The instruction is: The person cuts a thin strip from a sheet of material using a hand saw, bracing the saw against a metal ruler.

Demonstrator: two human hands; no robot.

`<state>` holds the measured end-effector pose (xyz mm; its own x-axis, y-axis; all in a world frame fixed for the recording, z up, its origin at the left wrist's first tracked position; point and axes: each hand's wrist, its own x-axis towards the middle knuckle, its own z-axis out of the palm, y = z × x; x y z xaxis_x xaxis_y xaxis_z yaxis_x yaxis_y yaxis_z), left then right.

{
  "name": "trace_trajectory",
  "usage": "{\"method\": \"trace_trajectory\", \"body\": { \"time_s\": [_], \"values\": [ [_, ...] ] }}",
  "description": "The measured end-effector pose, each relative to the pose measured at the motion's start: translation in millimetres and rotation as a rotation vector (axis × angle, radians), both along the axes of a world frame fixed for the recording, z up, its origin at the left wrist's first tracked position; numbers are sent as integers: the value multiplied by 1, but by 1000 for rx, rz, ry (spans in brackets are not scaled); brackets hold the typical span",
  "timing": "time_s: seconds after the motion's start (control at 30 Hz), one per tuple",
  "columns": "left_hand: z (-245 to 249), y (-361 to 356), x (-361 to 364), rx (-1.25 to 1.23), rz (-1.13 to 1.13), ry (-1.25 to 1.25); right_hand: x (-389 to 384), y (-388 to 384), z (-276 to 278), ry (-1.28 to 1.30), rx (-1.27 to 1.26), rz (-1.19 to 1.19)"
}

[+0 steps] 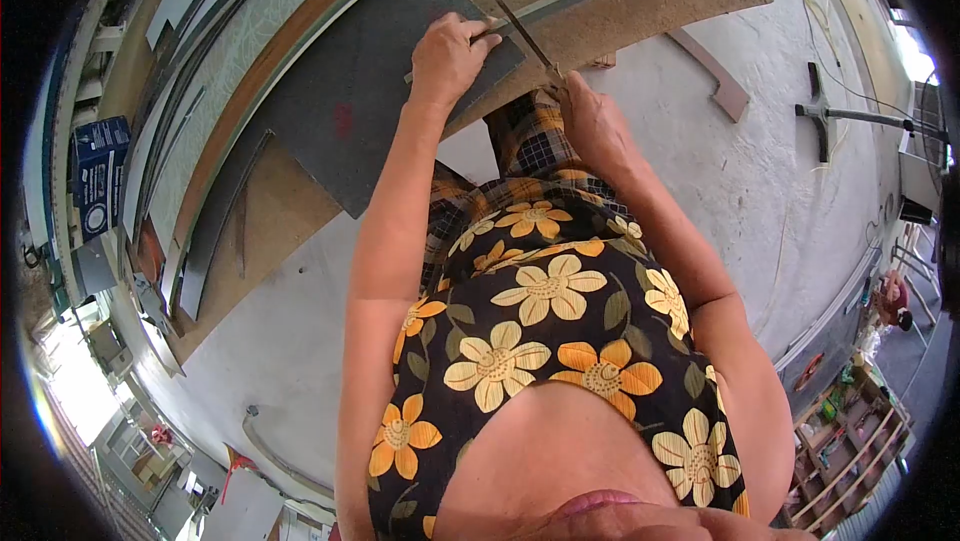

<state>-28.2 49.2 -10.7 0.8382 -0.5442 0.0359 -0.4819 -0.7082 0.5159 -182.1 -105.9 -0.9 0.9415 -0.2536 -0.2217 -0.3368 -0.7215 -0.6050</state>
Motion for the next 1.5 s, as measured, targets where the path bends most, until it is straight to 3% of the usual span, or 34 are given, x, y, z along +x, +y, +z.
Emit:
{"method": "trace_trajectory", "body": {
  "time_s": [0.53,0.63,0.73,0.93,1.13,1.33,1.5],
  "values": [
    [-5,-2,-9,-40,21,-196,-4,6,6,-36,-7,-5],
    [-11,-3,-9,-41,4,-250,6,5,9,82,9,5],
    [-13,-5,-12,-56,-18,-345,33,4,-1,-52,-45,15],
    [-5,-9,-13,32,-20,-289,44,3,-6,-93,-33,29],
    [-4,-7,-10,31,-39,-247,-21,-2,-2,132,-23,-17],
    [-4,-6,-7,54,-61,-273,52,2,-6,-70,-73,41],
    [-2,-8,-11,3,-39,-236,33,4,3,-32,-15,2]
  ]
}}
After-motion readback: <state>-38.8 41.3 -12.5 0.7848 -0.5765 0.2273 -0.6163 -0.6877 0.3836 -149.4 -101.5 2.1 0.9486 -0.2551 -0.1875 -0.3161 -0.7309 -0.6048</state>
